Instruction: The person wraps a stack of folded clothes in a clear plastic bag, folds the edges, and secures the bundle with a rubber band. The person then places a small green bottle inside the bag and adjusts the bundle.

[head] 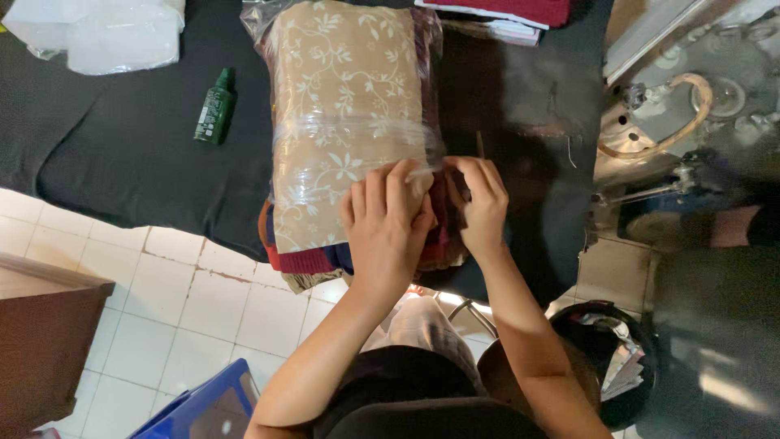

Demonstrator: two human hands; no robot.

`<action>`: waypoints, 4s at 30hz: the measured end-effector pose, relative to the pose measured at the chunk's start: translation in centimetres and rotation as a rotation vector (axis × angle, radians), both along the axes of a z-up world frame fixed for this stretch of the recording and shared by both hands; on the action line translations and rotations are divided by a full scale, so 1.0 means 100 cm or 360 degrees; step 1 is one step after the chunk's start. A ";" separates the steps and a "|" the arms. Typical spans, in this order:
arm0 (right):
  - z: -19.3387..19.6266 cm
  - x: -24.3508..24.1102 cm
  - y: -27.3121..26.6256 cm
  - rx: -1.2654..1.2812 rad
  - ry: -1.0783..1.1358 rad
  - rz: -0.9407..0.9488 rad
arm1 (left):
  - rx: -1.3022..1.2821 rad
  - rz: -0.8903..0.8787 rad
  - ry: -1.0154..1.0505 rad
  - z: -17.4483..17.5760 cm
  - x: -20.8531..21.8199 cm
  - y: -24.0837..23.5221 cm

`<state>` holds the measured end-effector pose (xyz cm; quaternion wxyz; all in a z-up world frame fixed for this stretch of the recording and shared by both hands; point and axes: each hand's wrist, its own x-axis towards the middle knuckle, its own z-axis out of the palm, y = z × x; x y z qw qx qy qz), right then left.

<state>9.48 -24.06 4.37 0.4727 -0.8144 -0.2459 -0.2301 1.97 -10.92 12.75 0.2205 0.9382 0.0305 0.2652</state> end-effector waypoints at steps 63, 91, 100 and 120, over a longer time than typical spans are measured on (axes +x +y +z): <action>0.024 0.014 0.114 0.0498 0.0767 0.0283 | -0.0527 0.0129 0.0031 0.033 -0.034 0.179; 0.008 0.015 0.088 0.0211 0.0217 0.0400 | 0.0314 0.0087 -0.0004 0.039 -0.017 0.135; 0.031 0.019 0.117 0.0286 0.0327 0.0370 | 0.0223 -0.0104 -0.0153 0.038 -0.019 0.153; 0.016 0.015 0.099 0.0141 0.0207 0.0778 | 0.0670 -0.0862 -0.0056 0.057 -0.010 0.151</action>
